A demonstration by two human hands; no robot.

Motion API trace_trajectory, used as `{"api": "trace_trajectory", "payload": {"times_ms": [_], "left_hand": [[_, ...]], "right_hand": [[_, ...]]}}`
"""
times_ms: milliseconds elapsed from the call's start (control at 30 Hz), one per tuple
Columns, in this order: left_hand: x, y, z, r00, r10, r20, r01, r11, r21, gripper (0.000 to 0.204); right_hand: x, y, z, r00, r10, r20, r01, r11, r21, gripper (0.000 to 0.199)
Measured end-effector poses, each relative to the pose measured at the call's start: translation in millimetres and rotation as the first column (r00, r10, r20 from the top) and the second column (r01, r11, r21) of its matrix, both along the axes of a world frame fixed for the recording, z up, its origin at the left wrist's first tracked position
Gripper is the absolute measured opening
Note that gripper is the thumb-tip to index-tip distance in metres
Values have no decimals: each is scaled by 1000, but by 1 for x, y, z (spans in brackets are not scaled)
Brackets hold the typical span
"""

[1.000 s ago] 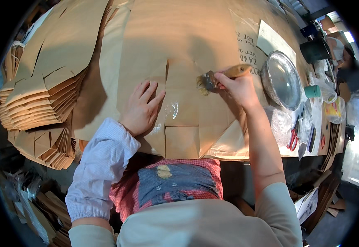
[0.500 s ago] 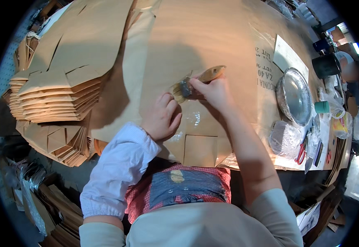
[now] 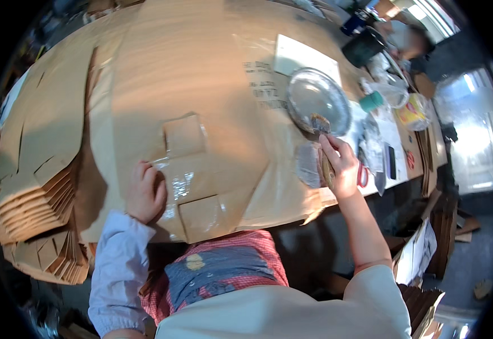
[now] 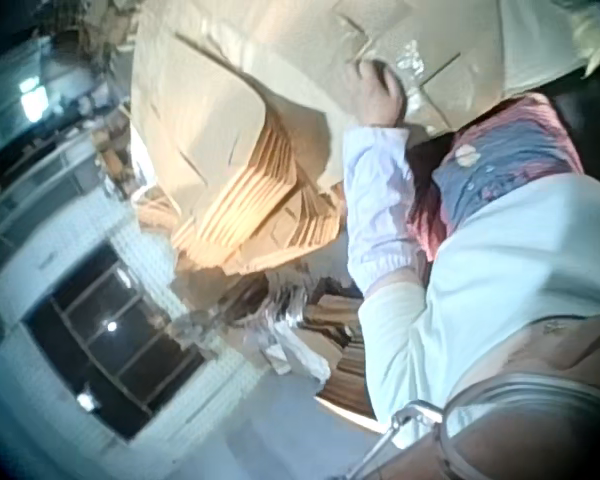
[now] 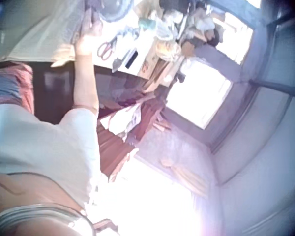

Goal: The person folds flat cardboard pieces into box shapes, applies glue to the flaps with a brush, and presses the flaps to seal the boxes. The person repeats this process for multiple boxes, stacking the finished ones on the table.

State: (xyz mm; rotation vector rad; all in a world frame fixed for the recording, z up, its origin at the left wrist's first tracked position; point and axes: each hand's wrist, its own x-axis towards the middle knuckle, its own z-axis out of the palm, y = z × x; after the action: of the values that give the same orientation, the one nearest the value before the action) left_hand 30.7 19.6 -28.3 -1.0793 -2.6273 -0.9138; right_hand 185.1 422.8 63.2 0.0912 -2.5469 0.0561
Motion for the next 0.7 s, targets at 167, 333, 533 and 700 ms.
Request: {"api": "trace_trajectory", "payload": {"times_ms": [167,333,533,700], "left_hand": [[-5,-9,1,995,-24,102,39,988,-151,23],[-61,1,15,951,105,290,-125,991,52,46],[-89,-3,39,858,154,491,168,819,-549,31],[-33,-18,18,979,-96,-182,2,890,-456,17]], "right_hand": [[28,13,4,966,70,248,-116,977,178,33],[-40,-90,-23,910,313,272,-213,916,-341,13],[-154,-84,-52,446,407,797,138,849,-511,17],[-98,-97,-73,816,407,412,-363,914,-183,18]]}}
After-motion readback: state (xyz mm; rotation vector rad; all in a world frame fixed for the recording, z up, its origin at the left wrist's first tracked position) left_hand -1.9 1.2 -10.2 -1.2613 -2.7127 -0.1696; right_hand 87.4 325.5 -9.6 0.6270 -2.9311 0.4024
